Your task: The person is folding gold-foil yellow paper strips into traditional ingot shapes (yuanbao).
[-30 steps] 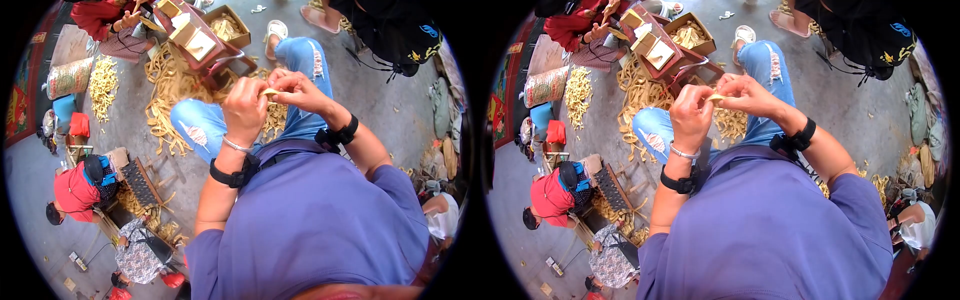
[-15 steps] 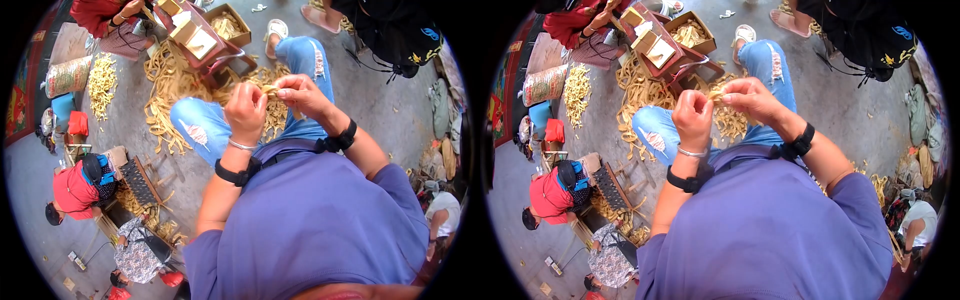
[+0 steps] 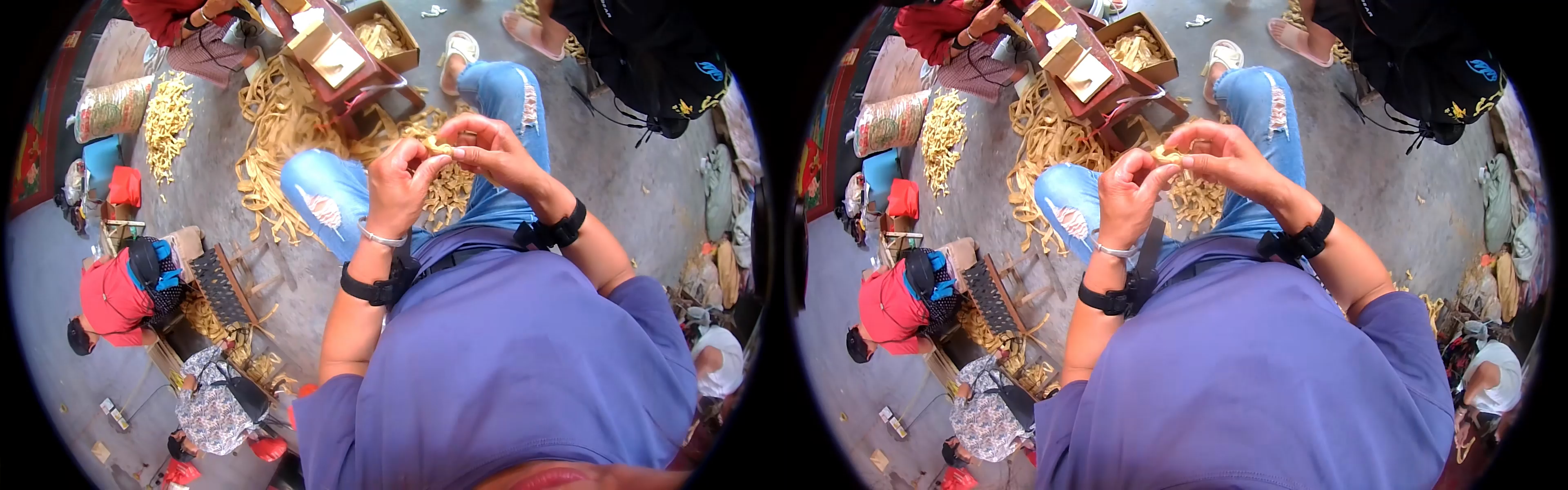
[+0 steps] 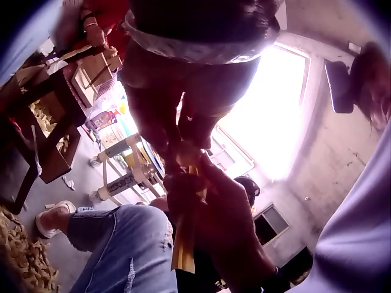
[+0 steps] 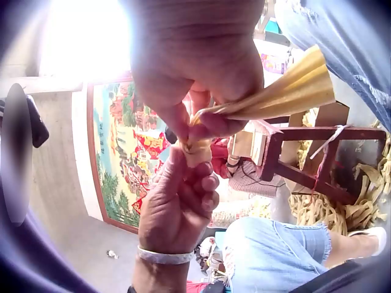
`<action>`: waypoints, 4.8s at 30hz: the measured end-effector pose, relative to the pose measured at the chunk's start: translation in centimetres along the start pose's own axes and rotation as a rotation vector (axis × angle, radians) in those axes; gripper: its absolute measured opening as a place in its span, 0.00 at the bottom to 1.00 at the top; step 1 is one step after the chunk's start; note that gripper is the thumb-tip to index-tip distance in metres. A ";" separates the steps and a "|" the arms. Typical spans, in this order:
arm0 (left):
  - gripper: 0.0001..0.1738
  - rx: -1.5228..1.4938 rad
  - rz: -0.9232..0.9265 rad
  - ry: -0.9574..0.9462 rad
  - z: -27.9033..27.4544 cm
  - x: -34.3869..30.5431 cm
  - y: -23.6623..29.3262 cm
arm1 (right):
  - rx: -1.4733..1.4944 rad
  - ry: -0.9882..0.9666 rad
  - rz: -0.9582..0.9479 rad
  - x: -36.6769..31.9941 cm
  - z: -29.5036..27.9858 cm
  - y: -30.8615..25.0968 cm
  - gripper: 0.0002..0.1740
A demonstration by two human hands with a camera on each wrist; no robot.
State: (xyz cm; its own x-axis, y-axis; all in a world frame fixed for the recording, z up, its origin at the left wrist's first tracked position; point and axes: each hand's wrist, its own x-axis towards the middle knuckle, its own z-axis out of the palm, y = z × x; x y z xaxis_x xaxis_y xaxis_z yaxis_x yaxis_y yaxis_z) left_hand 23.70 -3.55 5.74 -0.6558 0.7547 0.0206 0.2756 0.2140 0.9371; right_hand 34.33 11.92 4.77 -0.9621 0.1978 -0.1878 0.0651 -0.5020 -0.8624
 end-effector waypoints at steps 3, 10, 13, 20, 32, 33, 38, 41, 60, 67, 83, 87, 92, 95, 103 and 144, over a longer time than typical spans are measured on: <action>0.09 -0.532 -0.236 -0.154 -1.4 -0.3 1.0 | -0.179 -0.066 -0.037 0.0 -0.2 -0.9 0.13; 0.07 -0.705 -0.264 -0.153 -4.9 -0.7 -0.2 | -0.611 -0.047 -0.250 0.1 -0.9 -2.9 0.07; 0.14 -0.808 -0.218 -0.014 -4.6 -0.3 -0.2 | -0.608 0.042 -0.312 0.2 0.1 -2.9 0.07; 0.15 -0.857 -0.208 0.192 -2.0 -0.6 0.0 | -0.585 0.111 -0.238 0.2 2.9 -1.5 0.06; 0.18 0.001 0.033 -0.198 -7.2 2.2 3.0 | -1.081 -0.079 -0.621 3.0 3.4 -4.0 0.07; 0.15 -0.074 -0.050 -0.208 -7.3 2.2 3.0 | -1.098 -0.096 -0.628 3.3 3.4 -4.4 0.07; 0.08 -0.174 -0.135 -0.174 -7.5 1.9 2.2 | -1.129 -0.158 -0.611 4.0 2.4 -5.1 0.07; 0.07 -0.138 -0.095 -0.130 -7.4 0.9 1.1 | -1.095 -0.153 -0.581 3.6 2.1 -4.5 0.07; 0.15 -1.146 -0.429 0.257 -3.0 2.0 -1.9 | -0.357 0.137 -0.186 4.1 2.3 -0.2 0.12; 0.15 -1.190 -0.439 0.182 -2.7 2.2 -0.3 | -0.500 0.101 -0.381 2.2 0.8 -0.6 0.07; 0.11 -0.952 -0.349 0.068 -1.4 2.9 3.2 | -0.890 0.152 -0.560 3.3 1.7 -4.3 0.04; 0.10 -0.780 -0.231 0.112 -1.2 2.4 3.4 | -1.212 0.182 -0.887 2.8 2.5 -5.1 0.05; 0.14 -0.464 -0.105 0.156 -0.4 2.0 3.6 | -0.231 0.176 -0.400 3.0 3.1 -2.8 0.06; 0.16 -0.007 0.089 0.297 0.0 1.7 4.0 | -0.245 0.310 -0.377 3.1 3.5 -2.0 0.12; 0.16 0.449 0.467 0.368 0.1 1.8 3.1 | -0.873 0.380 -0.570 3.1 2.4 -2.0 0.05; 0.13 -0.106 0.111 0.209 0.3 0.3 2.6 | -0.064 0.124 -0.088 1.2 2.2 -0.1 0.10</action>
State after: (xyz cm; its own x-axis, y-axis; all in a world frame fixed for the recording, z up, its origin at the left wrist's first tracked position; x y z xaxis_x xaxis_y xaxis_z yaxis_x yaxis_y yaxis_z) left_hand 24.45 -2.60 8.06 -0.7596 0.6231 0.1862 0.2857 0.0625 0.9563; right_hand 32.59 10.37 5.62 -0.9249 0.3432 -0.1635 0.0028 -0.4240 -0.9057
